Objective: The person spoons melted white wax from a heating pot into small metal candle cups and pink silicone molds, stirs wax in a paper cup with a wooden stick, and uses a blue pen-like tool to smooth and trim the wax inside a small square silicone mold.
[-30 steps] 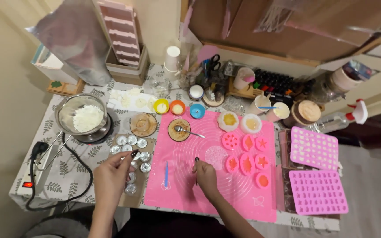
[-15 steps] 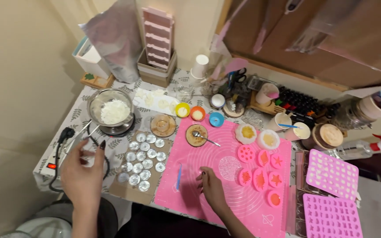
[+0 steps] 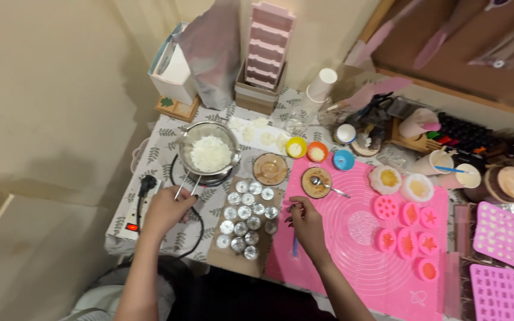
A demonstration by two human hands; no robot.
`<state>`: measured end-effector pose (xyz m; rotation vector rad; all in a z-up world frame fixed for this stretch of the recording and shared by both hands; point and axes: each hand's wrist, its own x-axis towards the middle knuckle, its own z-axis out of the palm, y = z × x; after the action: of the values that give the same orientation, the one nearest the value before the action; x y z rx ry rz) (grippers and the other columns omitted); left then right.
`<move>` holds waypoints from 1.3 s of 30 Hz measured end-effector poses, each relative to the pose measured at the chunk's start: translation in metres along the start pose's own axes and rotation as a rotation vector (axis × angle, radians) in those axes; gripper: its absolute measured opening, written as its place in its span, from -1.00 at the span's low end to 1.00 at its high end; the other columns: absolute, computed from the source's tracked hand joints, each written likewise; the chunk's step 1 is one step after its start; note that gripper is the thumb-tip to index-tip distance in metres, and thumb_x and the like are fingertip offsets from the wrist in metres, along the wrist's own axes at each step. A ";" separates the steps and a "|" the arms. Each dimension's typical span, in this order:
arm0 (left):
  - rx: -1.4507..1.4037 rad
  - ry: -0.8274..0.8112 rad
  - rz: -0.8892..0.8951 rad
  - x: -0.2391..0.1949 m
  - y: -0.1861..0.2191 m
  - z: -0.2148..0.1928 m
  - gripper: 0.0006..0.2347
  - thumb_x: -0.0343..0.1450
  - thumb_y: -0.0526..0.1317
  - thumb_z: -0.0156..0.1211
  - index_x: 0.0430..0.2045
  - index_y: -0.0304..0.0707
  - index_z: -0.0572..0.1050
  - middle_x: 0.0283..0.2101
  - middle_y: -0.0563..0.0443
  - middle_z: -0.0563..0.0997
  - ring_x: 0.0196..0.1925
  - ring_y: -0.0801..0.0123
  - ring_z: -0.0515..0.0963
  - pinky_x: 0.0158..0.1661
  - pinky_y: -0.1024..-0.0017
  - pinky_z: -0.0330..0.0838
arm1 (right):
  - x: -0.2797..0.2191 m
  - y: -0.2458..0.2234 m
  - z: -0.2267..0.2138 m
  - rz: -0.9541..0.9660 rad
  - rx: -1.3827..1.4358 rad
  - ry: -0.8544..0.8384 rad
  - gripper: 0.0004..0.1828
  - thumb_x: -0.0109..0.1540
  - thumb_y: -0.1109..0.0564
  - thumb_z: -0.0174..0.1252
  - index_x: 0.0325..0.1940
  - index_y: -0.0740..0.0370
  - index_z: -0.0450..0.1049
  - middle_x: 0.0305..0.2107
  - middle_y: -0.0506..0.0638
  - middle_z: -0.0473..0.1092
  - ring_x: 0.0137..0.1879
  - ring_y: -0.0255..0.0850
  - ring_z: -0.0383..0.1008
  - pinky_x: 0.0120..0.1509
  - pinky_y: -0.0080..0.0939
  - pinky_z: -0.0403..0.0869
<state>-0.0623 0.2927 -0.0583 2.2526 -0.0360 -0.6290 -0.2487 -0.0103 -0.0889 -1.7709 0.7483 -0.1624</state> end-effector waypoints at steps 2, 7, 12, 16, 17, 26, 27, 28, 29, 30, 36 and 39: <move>-0.242 -0.107 -0.031 0.007 -0.015 0.003 -0.82 0.31 -0.20 0.31 -0.44 -0.39 0.56 -0.67 -0.08 0.55 -0.64 0.22 0.54 -0.54 0.23 0.38 | -0.004 -0.001 0.013 0.028 0.029 0.016 -0.73 0.32 0.16 0.00 0.07 0.25 0.47 -0.38 0.03 0.54 -0.37 -0.26 0.59 -0.31 -0.26 0.55; -0.219 0.004 0.075 0.013 -0.033 0.007 -0.81 0.31 -0.19 0.34 -0.60 -0.36 0.52 -0.68 0.08 0.51 -0.65 0.50 0.42 -0.55 0.47 0.27 | -0.008 0.014 0.037 0.097 0.108 -0.006 -0.73 0.36 0.15 -0.04 0.06 0.27 0.47 -0.38 0.04 0.50 -0.37 -0.26 0.53 -0.30 -0.24 0.53; -0.225 -0.014 0.102 0.021 -0.041 0.001 -0.79 0.30 -0.17 0.35 -0.60 -0.37 0.53 -0.66 0.08 0.51 -0.62 0.51 0.41 -0.53 0.47 0.27 | -0.007 -0.003 0.086 0.322 0.286 -0.273 -0.60 0.35 0.11 -0.03 0.27 0.19 0.40 -0.32 0.01 0.55 -0.34 -0.26 0.52 -0.23 -0.25 0.54; -0.166 -0.043 0.109 0.020 -0.035 -0.004 -0.80 0.30 -0.16 0.33 -0.59 -0.35 0.54 -0.67 0.05 0.53 -0.63 0.48 0.45 -0.52 0.47 0.32 | 0.017 0.009 0.153 0.532 0.541 -0.530 -0.22 0.35 0.12 -0.01 0.61 -0.06 -0.14 -0.32 0.05 0.49 -0.40 -0.21 0.43 -0.30 -0.20 0.41; -0.164 -0.045 0.110 0.020 -0.035 -0.004 -0.80 0.30 -0.16 0.33 -0.59 -0.35 0.54 -0.67 0.05 0.53 -0.63 0.48 0.45 -0.52 0.47 0.32 | 0.026 0.011 0.167 0.532 0.543 -0.529 -0.22 0.35 0.12 -0.01 0.61 -0.06 -0.14 -0.32 0.05 0.49 -0.40 -0.21 0.43 -0.30 -0.20 0.41; -0.236 -0.089 0.019 0.020 -0.036 0.001 -0.78 0.33 -0.16 0.31 -0.54 -0.39 0.50 -0.67 0.01 0.50 -0.66 0.43 0.40 -0.58 0.41 0.23 | 0.070 0.062 0.222 0.670 0.887 -0.520 -0.18 0.42 0.17 -0.15 0.66 -0.18 -0.38 -0.17 0.04 0.50 -0.31 -0.25 0.45 -0.21 -0.28 0.46; -0.214 -0.079 0.045 0.022 -0.037 0.000 -0.78 0.32 -0.16 0.31 -0.55 -0.39 0.50 -0.67 0.03 0.51 -0.65 0.46 0.42 -0.57 0.44 0.27 | 0.069 0.063 0.220 0.681 0.875 -0.525 -0.16 0.40 0.16 -0.14 0.66 -0.27 -0.36 -0.18 0.00 0.50 -0.32 -0.27 0.45 -0.26 -0.30 0.42; -0.192 -0.070 0.070 0.022 -0.039 0.000 -0.78 0.32 -0.17 0.32 -0.56 -0.40 0.50 -0.67 0.05 0.53 -0.65 0.50 0.44 -0.57 0.47 0.30 | 0.068 0.064 0.219 0.692 0.864 -0.531 -0.13 0.37 0.16 -0.13 0.65 -0.36 -0.35 -0.18 -0.04 0.51 -0.33 -0.29 0.45 -0.32 -0.32 0.39; -0.189 -0.074 0.068 0.020 -0.035 -0.003 -0.78 0.32 -0.17 0.32 -0.56 -0.40 0.50 -0.67 0.05 0.53 -0.65 0.50 0.44 -0.57 0.47 0.30 | 0.063 0.057 0.219 0.695 0.867 -0.528 -0.13 0.37 0.16 -0.13 0.65 -0.36 -0.35 -0.18 -0.04 0.51 -0.33 -0.29 0.45 -0.32 -0.32 0.39; -0.180 -0.081 0.048 0.017 -0.031 -0.005 -0.78 0.33 -0.16 0.31 -0.55 -0.39 0.50 -0.68 0.03 0.52 -0.67 0.48 0.43 -0.58 0.46 0.29 | 0.058 0.050 0.218 0.701 0.851 -0.522 -0.10 0.36 0.16 -0.09 0.64 -0.39 -0.35 -0.18 -0.04 0.52 -0.33 -0.28 0.45 -0.34 -0.32 0.37; -0.178 -0.077 0.082 0.027 -0.046 0.001 -0.77 0.32 -0.15 0.32 -0.56 -0.40 0.50 -0.66 0.03 0.53 -0.65 0.49 0.43 -0.57 0.46 0.29 | 0.052 0.033 0.226 0.720 0.916 -0.466 -0.05 0.33 0.19 -0.03 0.63 -0.46 -0.35 -0.12 0.01 0.53 -0.28 -0.24 0.49 -0.27 -0.29 0.46; -0.176 -0.073 0.087 0.025 -0.042 -0.002 -0.77 0.33 -0.16 0.32 -0.55 -0.40 0.50 -0.66 0.04 0.53 -0.64 0.50 0.44 -0.56 0.47 0.30 | 0.055 0.038 0.229 0.710 0.928 -0.451 -0.04 0.32 0.20 -0.04 0.63 -0.46 -0.35 -0.11 0.03 0.52 -0.26 -0.22 0.51 -0.19 -0.25 0.52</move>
<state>-0.0466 0.3178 -0.0980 2.0469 -0.1097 -0.6421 -0.1134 0.1400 -0.2159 -0.5681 0.7472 0.3207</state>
